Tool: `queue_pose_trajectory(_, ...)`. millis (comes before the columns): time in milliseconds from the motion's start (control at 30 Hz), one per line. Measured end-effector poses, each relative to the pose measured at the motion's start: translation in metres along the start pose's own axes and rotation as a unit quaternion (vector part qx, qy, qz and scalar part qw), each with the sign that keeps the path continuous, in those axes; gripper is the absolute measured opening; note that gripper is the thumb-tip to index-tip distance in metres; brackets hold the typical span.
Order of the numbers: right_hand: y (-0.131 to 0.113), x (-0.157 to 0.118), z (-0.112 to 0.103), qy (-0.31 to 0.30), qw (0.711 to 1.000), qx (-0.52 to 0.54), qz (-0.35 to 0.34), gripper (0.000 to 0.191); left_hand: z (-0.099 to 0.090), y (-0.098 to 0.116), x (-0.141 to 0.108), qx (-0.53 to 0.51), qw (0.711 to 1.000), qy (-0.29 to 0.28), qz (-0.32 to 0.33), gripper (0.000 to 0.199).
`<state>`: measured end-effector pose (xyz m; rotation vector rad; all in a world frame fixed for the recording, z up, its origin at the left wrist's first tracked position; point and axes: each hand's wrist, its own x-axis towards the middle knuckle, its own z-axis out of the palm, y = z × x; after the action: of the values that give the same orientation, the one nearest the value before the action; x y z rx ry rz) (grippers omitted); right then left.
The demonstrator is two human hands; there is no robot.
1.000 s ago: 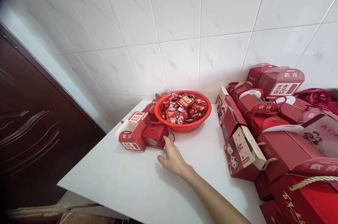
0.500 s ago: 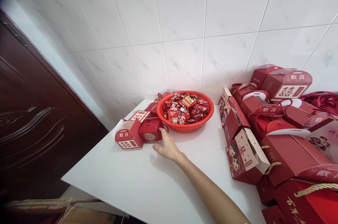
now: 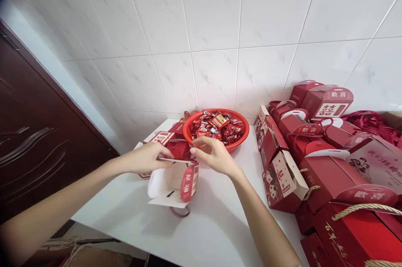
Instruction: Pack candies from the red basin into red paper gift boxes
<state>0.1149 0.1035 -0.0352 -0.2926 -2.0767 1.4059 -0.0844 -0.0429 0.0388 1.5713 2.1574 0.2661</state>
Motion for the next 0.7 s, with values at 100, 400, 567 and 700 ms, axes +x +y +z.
queue_pose_trajectory(100, -0.014, -0.008, -0.012, -0.006, 0.999, -0.051, -0.013, 0.036, 0.023, 0.017, 0.029, 0.001, 0.999, -0.036, 0.041, 0.019)
queue_pose_trajectory(400, 0.002, -0.012, -0.021, -0.066, 0.959, -0.263, 0.081, 0.072, 0.045, 0.020, 0.045, -0.144, 0.987, -0.027, 0.064, 0.044)
queue_pose_trajectory(567, 0.010, -0.014, -0.045, -0.087, 0.968, -0.224, 0.075, 0.066, 0.048, 0.013, 0.047, -0.176, 0.979, -0.043, 0.093, 0.044)
queue_pose_trajectory(700, 0.013, -0.021, -0.065, -0.093, 0.974, -0.183, 0.099, 0.067, 0.059, 0.005, 0.053, -0.142, 0.984, -0.047, 0.093, 0.035)
